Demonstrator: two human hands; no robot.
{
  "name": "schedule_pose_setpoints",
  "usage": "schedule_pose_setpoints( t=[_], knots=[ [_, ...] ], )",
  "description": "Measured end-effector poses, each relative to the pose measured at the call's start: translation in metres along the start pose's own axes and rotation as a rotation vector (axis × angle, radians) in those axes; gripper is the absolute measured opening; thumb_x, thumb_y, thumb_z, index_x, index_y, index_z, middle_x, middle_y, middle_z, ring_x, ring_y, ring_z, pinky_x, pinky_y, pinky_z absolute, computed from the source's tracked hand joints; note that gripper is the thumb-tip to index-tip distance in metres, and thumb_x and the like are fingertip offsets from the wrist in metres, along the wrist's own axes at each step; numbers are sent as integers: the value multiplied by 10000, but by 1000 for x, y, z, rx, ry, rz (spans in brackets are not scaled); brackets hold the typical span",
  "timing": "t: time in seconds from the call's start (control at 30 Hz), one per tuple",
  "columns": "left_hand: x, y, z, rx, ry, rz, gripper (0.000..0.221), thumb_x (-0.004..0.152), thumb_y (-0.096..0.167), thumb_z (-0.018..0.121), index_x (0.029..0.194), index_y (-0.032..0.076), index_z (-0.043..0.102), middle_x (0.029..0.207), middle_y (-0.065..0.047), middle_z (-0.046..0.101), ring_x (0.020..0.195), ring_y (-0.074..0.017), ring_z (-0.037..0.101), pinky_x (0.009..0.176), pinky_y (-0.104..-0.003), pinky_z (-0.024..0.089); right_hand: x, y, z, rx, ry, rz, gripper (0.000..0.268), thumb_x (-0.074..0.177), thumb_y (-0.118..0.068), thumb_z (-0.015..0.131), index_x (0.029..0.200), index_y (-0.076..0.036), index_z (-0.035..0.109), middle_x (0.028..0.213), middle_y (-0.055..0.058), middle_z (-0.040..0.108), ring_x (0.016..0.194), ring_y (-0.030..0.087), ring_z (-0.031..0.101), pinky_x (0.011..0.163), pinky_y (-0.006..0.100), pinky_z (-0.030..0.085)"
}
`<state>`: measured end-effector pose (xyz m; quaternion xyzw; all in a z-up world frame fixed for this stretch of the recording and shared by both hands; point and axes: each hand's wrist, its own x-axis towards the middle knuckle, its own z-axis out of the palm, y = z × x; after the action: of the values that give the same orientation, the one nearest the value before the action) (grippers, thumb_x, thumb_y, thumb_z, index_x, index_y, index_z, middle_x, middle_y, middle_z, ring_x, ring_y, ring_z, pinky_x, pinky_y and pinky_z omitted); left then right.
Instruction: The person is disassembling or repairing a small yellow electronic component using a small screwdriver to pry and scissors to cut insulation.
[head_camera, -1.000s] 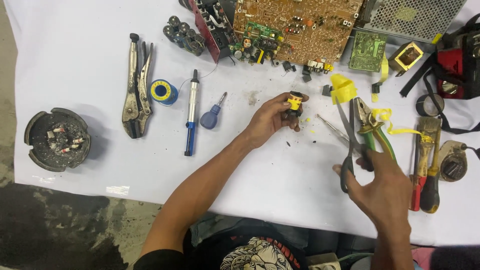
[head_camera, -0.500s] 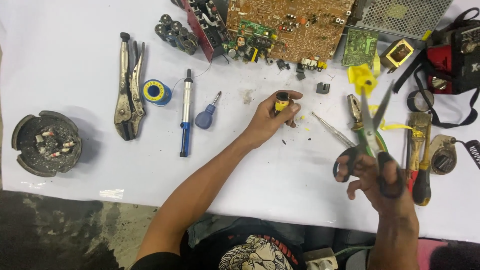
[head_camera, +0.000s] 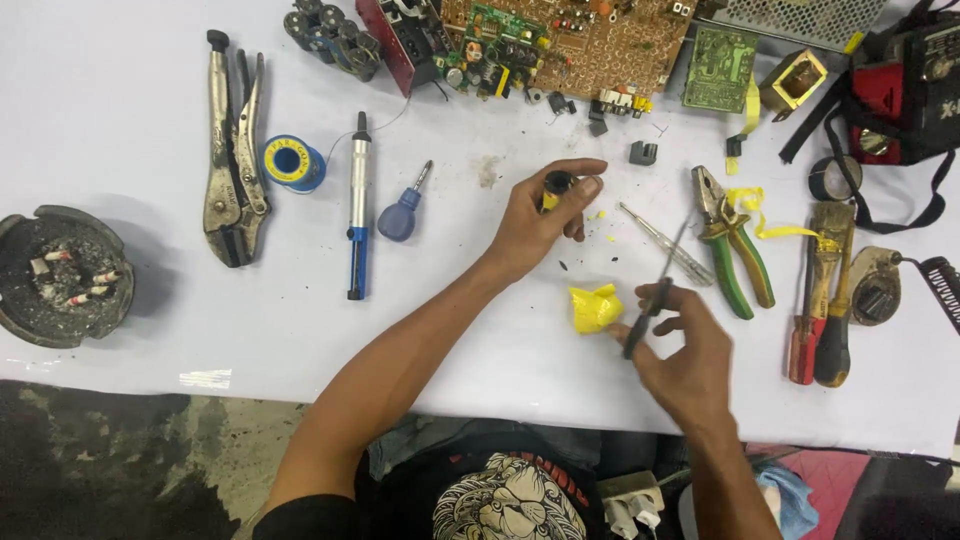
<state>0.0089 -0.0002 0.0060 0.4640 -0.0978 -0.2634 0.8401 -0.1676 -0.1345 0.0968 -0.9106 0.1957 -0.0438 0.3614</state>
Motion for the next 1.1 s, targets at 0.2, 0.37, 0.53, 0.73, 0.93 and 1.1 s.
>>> schedule_pose_setpoints(
  t=[0.2,0.37,0.53,0.73,0.93,1.1],
  knots=[
    [2,1,-4,-67,93,-31,486,1028,410,662,1308,12,647,873,-12,528,745,-85,622,671,-259,596,12,14,42,-322,-35,-19,427,710,3,861,1106,-1,703,862,130,711,693,256,694,558,302,563],
    [4,1,-7,-156,-13,-66,495,1051,375,575,1400,24,568,942,-44,526,741,-125,610,728,-337,641,49,26,-16,-95,223,70,372,801,-118,943,1074,-32,706,875,117,719,641,234,655,600,324,502],
    [2,3,-14,-367,-158,-154,576,922,228,471,1474,74,528,1030,-52,553,803,-189,522,806,-390,522,93,44,-60,-368,310,22,390,895,-235,933,1156,-41,716,919,55,736,776,185,649,742,383,502],
    [2,-3,-19,-310,-165,-219,552,922,123,417,1470,92,473,1066,-105,550,837,-222,579,879,-446,574,105,26,-64,-364,261,128,457,905,-340,847,1157,-6,663,1045,131,673,950,300,624,838,455,478],
    [2,-5,-17,-309,-184,-184,400,1035,74,486,1434,43,494,1238,-163,622,906,-291,693,980,-476,584,107,62,-71,-356,351,-13,432,982,-293,913,1139,14,652,996,133,726,869,250,670,784,404,511],
    [3,-3,-16,-307,-181,-186,335,1056,125,511,1375,24,525,1203,-174,646,915,-301,703,952,-465,596,115,52,-71,-20,363,262,278,868,-214,942,1015,-129,722,938,-42,712,773,33,522,663,222,486]
  ],
)
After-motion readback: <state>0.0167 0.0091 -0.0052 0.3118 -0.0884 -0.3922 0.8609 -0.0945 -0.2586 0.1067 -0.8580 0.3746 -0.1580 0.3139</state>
